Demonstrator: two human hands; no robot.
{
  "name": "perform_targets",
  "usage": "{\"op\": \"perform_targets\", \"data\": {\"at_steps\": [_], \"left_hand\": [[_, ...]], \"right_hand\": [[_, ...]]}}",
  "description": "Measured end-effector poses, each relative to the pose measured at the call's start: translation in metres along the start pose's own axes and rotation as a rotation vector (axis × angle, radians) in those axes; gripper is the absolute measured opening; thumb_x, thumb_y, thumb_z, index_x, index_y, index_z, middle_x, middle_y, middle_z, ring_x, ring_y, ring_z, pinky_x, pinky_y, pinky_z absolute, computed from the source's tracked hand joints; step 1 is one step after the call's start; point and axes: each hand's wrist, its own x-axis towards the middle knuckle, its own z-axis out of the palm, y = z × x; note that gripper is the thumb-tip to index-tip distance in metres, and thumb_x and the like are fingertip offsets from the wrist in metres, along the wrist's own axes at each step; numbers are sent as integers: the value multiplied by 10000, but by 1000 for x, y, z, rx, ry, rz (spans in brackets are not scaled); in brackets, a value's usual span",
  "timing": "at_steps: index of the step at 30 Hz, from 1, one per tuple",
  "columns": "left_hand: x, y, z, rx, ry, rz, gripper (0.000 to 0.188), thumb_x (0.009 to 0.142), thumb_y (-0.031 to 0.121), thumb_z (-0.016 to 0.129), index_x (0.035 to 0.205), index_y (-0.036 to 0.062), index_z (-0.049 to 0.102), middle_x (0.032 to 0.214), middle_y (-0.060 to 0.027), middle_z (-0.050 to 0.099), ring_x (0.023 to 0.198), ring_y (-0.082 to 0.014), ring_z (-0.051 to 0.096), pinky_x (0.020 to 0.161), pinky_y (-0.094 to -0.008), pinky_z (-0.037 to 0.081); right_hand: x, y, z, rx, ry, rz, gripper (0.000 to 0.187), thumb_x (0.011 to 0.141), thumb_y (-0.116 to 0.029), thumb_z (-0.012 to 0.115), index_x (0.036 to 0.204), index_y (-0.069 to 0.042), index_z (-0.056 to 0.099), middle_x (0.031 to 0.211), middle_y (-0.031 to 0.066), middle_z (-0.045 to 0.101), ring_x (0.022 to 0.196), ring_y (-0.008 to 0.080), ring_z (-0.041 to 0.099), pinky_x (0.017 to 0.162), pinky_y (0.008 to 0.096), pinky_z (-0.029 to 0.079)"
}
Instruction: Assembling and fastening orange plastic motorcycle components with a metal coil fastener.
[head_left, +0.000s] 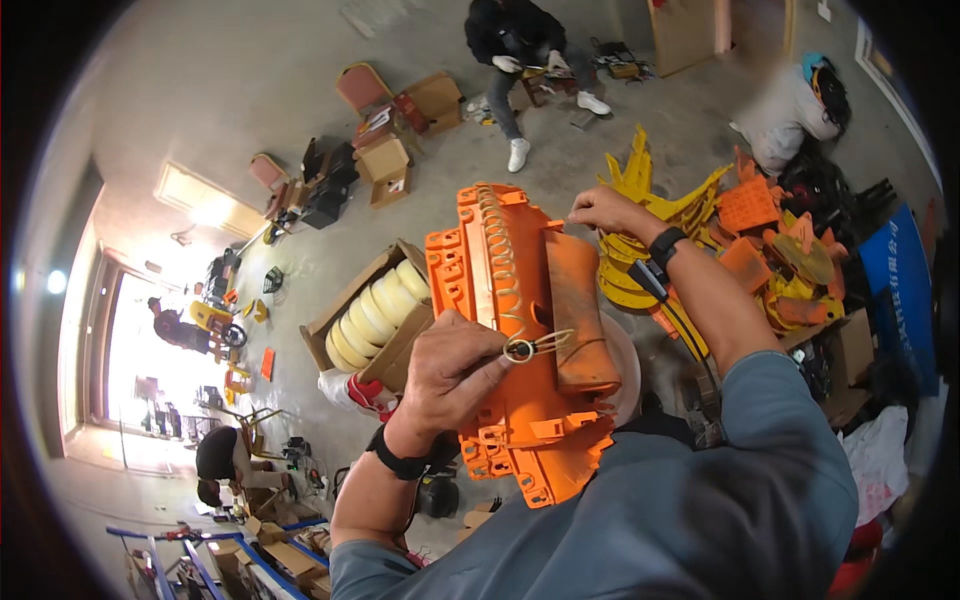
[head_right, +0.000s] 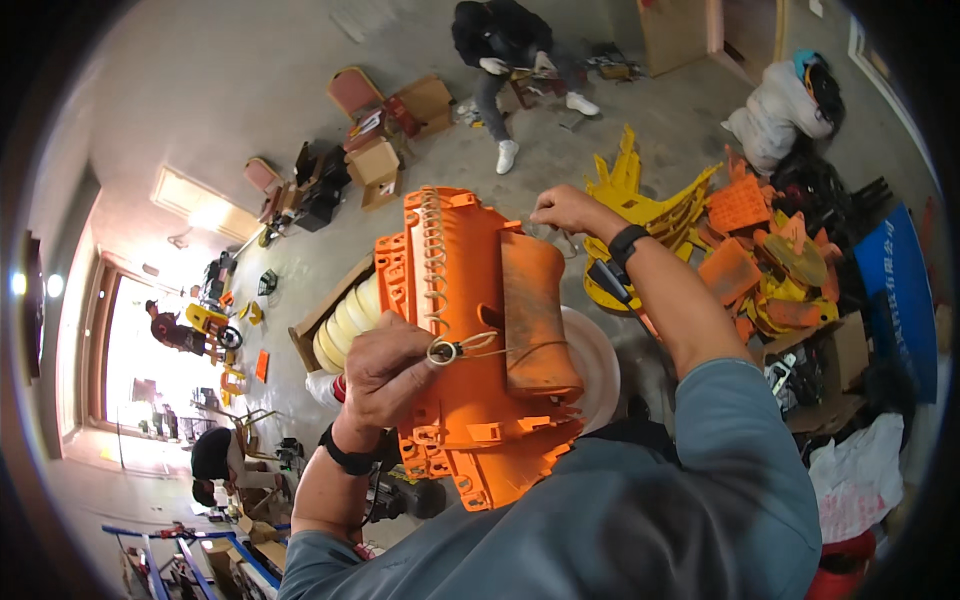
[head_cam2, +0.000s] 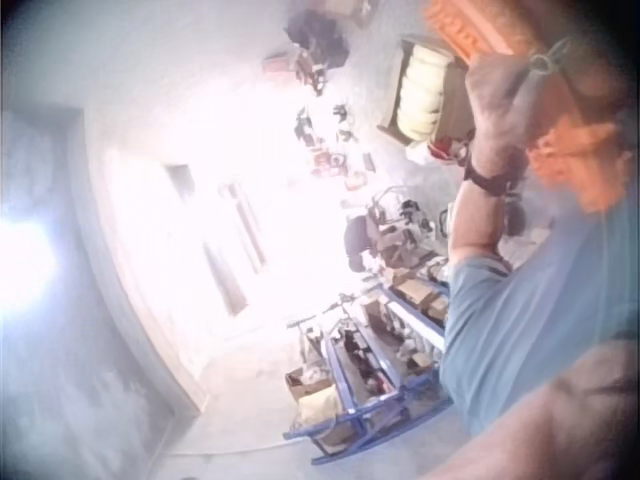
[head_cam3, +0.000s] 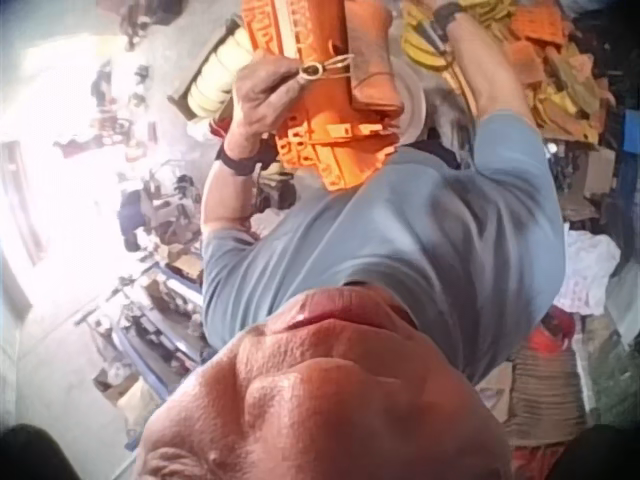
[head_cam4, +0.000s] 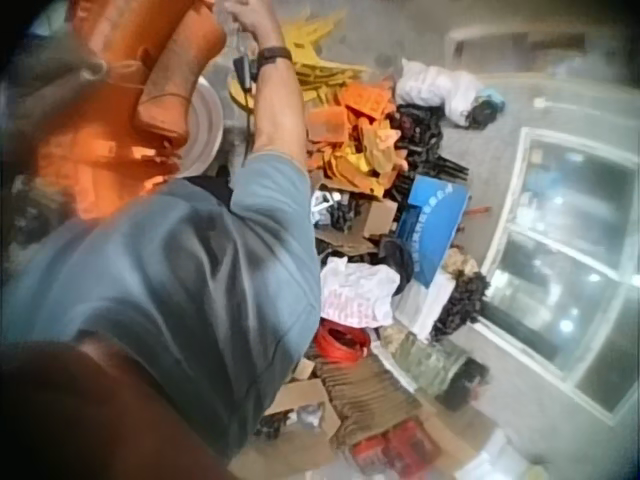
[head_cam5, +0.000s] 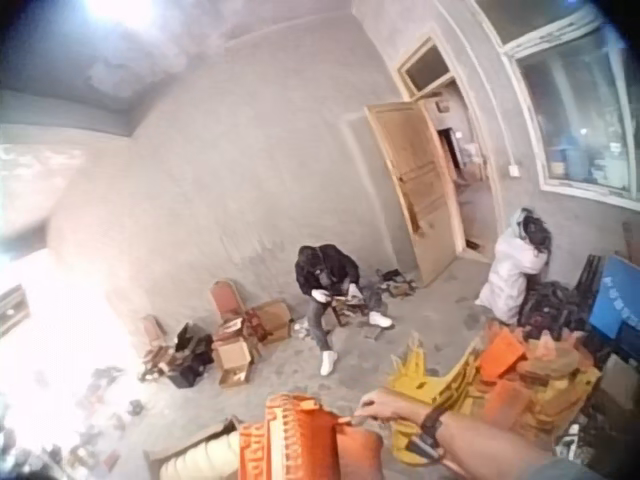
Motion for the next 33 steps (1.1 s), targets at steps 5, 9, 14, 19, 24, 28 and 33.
{"op": "perform_targets", "data": {"at_steps": [5,9,14,19,24,28,33], "left_hand": [[2,-1,1,-7,-27,-23,108,800,81,697,874,2,688,706,-77,644,629,-200,549,654,-322,392],[4,-3,5,1,14,-1,67,810,93,702,837,45,664,648,-46,604,563,-199,528,622,-322,348],[5,-3,7,27,25,-13,69,810,96,705,832,45,664,653,-48,610,565,-205,530,628,-326,363],[5,-1,6,38,30,-17,68,806,95,704,833,45,668,666,-53,617,573,-212,525,626,-326,368],[3,-1,5,59,18,-47,62,803,89,703,838,45,677,674,-54,621,578,-214,507,624,-325,368],[3,-2,6,30,37,-49,56,800,82,704,836,46,681,666,-51,617,573,-209,498,622,-324,369],[3,-2,6,35,29,-73,55,799,77,705,837,47,683,668,-50,622,578,-205,506,622,-322,375]], "right_hand": [[-64,0,17,47,207,-269,218,864,-208,627,896,6,654,735,103,660,676,212,629,636,339,484],[-97,-32,30,-81,289,-439,173,874,-169,596,921,-7,634,770,153,643,690,270,630,654,349,486],[-97,-77,50,-221,314,-645,159,884,-173,593,954,-29,588,793,193,633,742,391,622,648,441,483],[-81,-96,47,-334,325,-543,202,882,-225,596,980,-48,587,825,209,642,792,428,617,680,495,480],[-68,-102,27,-405,316,-517,285,870,-291,614,1024,-51,605,830,205,649,819,423,623,710,508,480],[-80,-108,15,-598,350,-472,316,855,-295,641,1043,-40,628,899,189,664,856,389,632,743,472,490],[-131,-126,10,-350,558,-814,207,862,-218,647,900,-14,656,921,154,683,831,326,661,748,397,521]]}}
